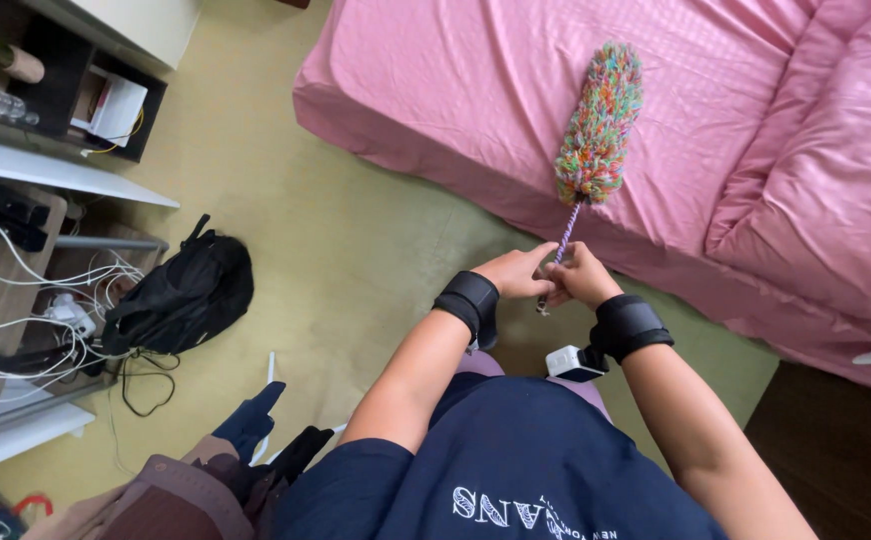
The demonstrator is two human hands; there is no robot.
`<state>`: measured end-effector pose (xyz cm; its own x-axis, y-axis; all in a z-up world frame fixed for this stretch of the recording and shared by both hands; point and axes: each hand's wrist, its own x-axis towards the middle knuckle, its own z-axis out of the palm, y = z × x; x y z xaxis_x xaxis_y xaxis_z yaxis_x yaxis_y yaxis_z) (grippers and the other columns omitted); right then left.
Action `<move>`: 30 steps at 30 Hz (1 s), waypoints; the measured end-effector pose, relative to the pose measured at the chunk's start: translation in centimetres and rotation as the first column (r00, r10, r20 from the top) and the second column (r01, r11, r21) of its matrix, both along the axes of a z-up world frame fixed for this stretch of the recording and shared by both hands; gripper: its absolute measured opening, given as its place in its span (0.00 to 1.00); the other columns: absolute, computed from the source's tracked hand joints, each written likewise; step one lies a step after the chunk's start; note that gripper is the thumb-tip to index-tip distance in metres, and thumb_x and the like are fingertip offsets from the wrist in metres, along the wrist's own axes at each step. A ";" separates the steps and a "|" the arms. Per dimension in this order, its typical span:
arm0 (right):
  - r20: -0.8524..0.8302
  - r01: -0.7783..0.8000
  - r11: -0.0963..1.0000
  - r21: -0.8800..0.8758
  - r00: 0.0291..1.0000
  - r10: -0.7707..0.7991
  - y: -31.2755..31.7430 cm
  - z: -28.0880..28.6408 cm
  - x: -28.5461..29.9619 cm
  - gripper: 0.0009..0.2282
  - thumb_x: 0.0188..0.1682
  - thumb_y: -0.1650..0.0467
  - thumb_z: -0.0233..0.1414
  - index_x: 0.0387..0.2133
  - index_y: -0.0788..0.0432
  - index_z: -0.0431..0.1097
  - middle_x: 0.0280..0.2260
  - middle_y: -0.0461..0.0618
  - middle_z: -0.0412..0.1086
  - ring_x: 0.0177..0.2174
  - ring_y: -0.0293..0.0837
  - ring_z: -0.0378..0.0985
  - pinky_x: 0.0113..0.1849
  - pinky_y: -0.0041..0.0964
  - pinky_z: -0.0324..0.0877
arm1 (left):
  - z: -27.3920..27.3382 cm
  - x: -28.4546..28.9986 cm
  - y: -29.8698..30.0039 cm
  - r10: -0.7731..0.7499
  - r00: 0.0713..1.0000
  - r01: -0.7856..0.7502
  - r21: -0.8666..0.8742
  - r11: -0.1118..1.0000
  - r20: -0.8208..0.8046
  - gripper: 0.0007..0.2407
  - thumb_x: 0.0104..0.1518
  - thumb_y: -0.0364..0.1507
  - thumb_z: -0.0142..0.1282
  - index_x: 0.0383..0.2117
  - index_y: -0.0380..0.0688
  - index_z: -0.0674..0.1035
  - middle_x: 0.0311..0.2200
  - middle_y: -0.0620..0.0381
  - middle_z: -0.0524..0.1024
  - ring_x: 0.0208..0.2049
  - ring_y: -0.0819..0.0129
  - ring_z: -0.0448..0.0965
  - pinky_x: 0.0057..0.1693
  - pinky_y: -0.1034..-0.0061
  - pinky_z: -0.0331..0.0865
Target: The person smooths a pink duvet cover and then uses a duster to clean the bed surface, pillows, and a stack of folded linens. The person also moves a storage box onto the bed and opens it.
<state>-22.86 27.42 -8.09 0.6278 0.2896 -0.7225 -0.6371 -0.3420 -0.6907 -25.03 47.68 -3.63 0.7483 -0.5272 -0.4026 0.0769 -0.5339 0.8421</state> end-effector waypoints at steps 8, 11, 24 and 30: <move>0.100 -0.267 0.964 -0.010 0.958 0.267 1.9 0.2 0.3 0.24 0.52 0.71 0.53 0.62 0.55 0.54 0.31 0.57 0.77 0.26 0.48 0.80 0.30 0.44 0.76 | -4.3 -0.2 1.9 0.142 0.988 -0.147 0.103 0.984 0.055 0.34 0.53 0.26 0.54 0.68 0.49 0.53 0.33 0.34 0.80 0.37 0.39 0.82 0.43 0.51 0.74; 0.299 -0.443 0.846 -0.296 0.799 0.522 1.0 0.0 0.3 0.23 0.51 0.68 0.55 0.61 0.52 0.60 0.34 0.55 0.79 0.32 0.51 0.81 0.36 0.46 0.74 | -4.7 -0.7 3.9 0.217 0.963 -0.251 0.240 0.938 0.160 0.33 0.52 0.22 0.50 0.69 0.53 0.53 0.33 0.34 0.79 0.37 0.37 0.81 0.44 0.48 0.73; 0.014 -0.455 0.556 -0.695 0.765 0.644 -6.8 -4.6 3.3 0.22 0.50 0.59 0.55 0.58 0.44 0.69 0.51 0.49 0.77 0.52 0.52 0.77 0.53 0.49 0.70 | -3.5 -7.9 22.3 0.760 0.412 -0.864 0.480 0.151 0.502 0.10 0.67 0.37 0.44 0.44 0.51 0.76 0.33 0.42 0.81 0.36 0.38 0.80 0.40 0.44 0.71; -0.064 -0.428 0.475 -0.768 0.791 0.609 -3.8 -2.8 5.8 0.23 0.49 0.54 0.53 0.60 0.38 0.67 0.55 0.37 0.75 0.58 0.46 0.72 0.57 0.63 0.58 | -0.5 -7.3 22.5 0.802 0.346 -0.922 0.332 0.197 0.486 0.11 0.67 0.39 0.43 0.40 0.51 0.76 0.31 0.42 0.80 0.35 0.37 0.79 0.40 0.43 0.70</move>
